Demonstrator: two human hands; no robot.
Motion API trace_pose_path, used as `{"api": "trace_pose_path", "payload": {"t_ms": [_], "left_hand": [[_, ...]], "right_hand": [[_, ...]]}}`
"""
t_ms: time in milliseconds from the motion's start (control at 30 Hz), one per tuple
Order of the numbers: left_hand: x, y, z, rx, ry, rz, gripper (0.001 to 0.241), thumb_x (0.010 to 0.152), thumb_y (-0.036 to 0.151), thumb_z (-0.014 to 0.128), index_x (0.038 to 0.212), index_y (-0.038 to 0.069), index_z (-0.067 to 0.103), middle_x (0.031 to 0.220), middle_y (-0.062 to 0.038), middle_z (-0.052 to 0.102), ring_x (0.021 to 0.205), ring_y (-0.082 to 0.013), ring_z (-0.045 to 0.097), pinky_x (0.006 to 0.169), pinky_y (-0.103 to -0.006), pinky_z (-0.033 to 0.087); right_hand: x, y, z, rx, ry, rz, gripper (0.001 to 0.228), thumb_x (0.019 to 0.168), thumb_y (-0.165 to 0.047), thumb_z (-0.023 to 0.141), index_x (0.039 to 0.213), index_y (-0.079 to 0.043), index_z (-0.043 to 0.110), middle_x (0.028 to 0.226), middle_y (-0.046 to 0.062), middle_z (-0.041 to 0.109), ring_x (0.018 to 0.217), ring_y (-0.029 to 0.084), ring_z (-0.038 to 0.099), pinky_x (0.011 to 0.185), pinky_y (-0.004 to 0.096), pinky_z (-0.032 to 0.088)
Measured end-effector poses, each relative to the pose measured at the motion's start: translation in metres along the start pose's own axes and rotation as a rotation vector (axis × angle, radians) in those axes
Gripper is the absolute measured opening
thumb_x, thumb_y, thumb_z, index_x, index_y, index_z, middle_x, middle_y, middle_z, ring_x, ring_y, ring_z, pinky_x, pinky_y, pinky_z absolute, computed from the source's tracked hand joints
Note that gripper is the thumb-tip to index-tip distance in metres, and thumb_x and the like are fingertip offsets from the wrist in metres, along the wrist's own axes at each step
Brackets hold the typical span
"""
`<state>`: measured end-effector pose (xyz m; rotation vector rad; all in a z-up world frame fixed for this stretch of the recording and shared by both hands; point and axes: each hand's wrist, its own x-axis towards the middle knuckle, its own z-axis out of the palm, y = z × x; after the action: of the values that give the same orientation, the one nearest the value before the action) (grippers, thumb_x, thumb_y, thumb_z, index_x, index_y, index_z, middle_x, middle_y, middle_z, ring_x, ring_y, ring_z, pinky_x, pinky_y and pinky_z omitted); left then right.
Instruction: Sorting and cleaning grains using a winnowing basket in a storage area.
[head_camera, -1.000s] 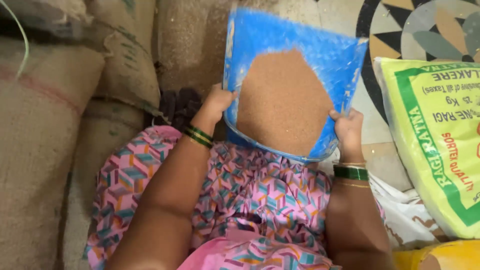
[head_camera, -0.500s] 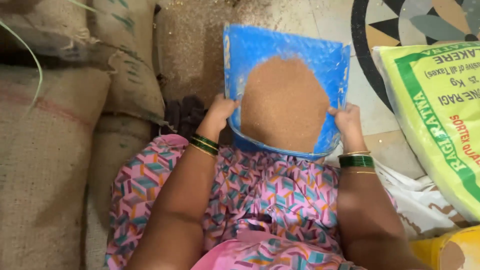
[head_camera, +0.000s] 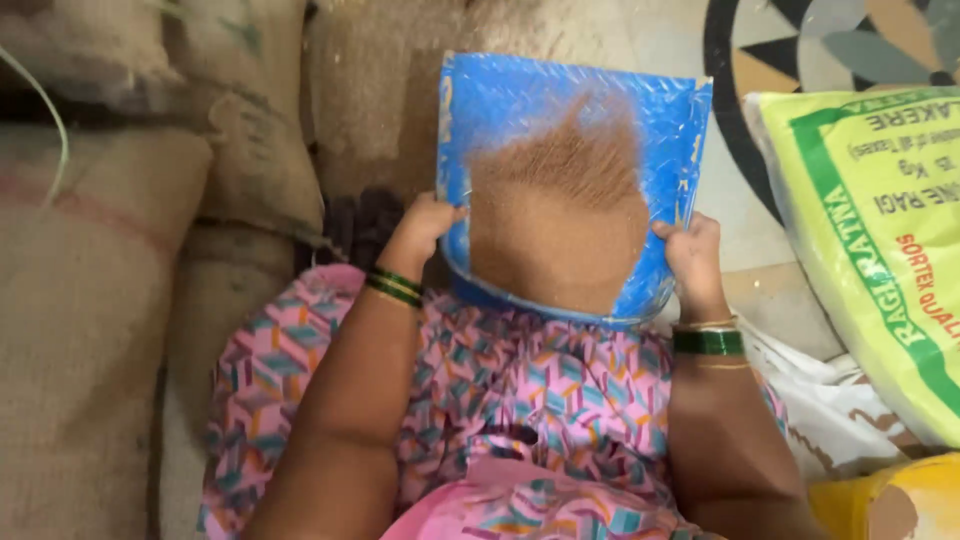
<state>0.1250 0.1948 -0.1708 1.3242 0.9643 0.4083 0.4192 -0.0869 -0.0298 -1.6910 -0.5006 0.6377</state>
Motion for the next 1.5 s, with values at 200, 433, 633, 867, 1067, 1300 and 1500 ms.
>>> {"api": "trace_pose_path", "payload": {"t_ms": [200, 433, 633, 867, 1067, 1300, 1500], "left_hand": [[-0.047, 0.128, 0.023, 0.250, 0.257, 0.338, 0.035, 0.084, 0.009, 0.077, 0.116, -0.005, 0.072, 0.105, -0.014, 0.072, 0.095, -0.0227, 0.068, 0.087, -0.0381, 0.052], [-0.044, 0.126, 0.019, -0.320, 0.066, 0.444, 0.028, 0.096, 0.004, 0.068, 0.122, -0.006, 0.067, 0.107, -0.009, 0.073, 0.094, -0.0180, 0.066, 0.085, -0.0346, 0.055], [-0.008, 0.014, 0.023, -0.257, 0.037, -0.090, 0.029, 0.087, 0.002, 0.072, 0.115, -0.005, 0.069, 0.098, -0.011, 0.071, 0.083, -0.0241, 0.066, 0.074, -0.0425, 0.054], [-0.107, 0.191, 0.059, -0.066, 0.108, 0.622, 0.033, 0.091, -0.001, 0.064, 0.124, -0.004, 0.067, 0.111, -0.008, 0.073, 0.102, -0.0173, 0.066, 0.094, -0.0308, 0.051], [-0.024, 0.054, 0.048, -0.291, 0.097, 0.096, 0.033, 0.086, -0.003, 0.065, 0.120, -0.003, 0.068, 0.107, -0.013, 0.073, 0.092, -0.0233, 0.067, 0.080, -0.0383, 0.054], [-0.031, 0.076, 0.037, 0.130, 0.248, 0.529, 0.036, 0.083, 0.001, 0.079, 0.118, -0.005, 0.073, 0.119, -0.034, 0.057, 0.102, -0.0378, 0.061, 0.087, -0.0473, 0.053], [-0.050, 0.143, 0.024, -0.365, 0.010, 0.475, 0.032, 0.092, 0.004, 0.072, 0.123, -0.002, 0.068, 0.111, -0.012, 0.074, 0.096, -0.0212, 0.068, 0.087, -0.0382, 0.056]], "right_hand": [[-0.009, -0.057, -0.003, 0.181, 0.084, -0.158, 0.028, 0.090, 0.001, 0.065, 0.117, 0.003, 0.069, 0.105, 0.008, 0.076, 0.088, 0.018, 0.072, 0.082, 0.033, 0.057], [0.026, -0.020, -0.020, 0.109, 0.142, -0.469, 0.018, 0.101, 0.000, 0.068, 0.116, 0.008, 0.068, 0.105, 0.008, 0.067, 0.092, 0.017, 0.059, 0.084, 0.033, 0.049], [0.017, 0.018, -0.006, -0.106, 0.039, 0.036, 0.023, 0.088, 0.001, 0.067, 0.110, 0.005, 0.070, 0.098, 0.013, 0.075, 0.079, 0.022, 0.070, 0.075, 0.037, 0.057], [0.027, -0.032, -0.026, 0.288, 0.074, -0.172, 0.024, 0.091, -0.002, 0.068, 0.115, 0.001, 0.067, 0.100, 0.011, 0.073, 0.080, 0.018, 0.069, 0.074, 0.035, 0.057], [0.050, 0.049, -0.044, -0.109, 0.062, -0.050, 0.019, 0.089, -0.001, 0.072, 0.107, 0.004, 0.071, 0.092, 0.010, 0.072, 0.076, 0.019, 0.066, 0.069, 0.036, 0.054], [0.007, -0.035, -0.027, 0.058, 0.077, -0.181, 0.031, 0.085, 0.000, 0.068, 0.117, -0.001, 0.070, 0.103, 0.005, 0.076, 0.087, 0.016, 0.071, 0.080, 0.031, 0.057], [0.018, -0.043, -0.036, 0.075, 0.201, -0.482, 0.014, 0.101, 0.000, 0.069, 0.113, 0.004, 0.063, 0.097, 0.004, 0.062, 0.083, 0.016, 0.055, 0.075, 0.033, 0.045]]}}
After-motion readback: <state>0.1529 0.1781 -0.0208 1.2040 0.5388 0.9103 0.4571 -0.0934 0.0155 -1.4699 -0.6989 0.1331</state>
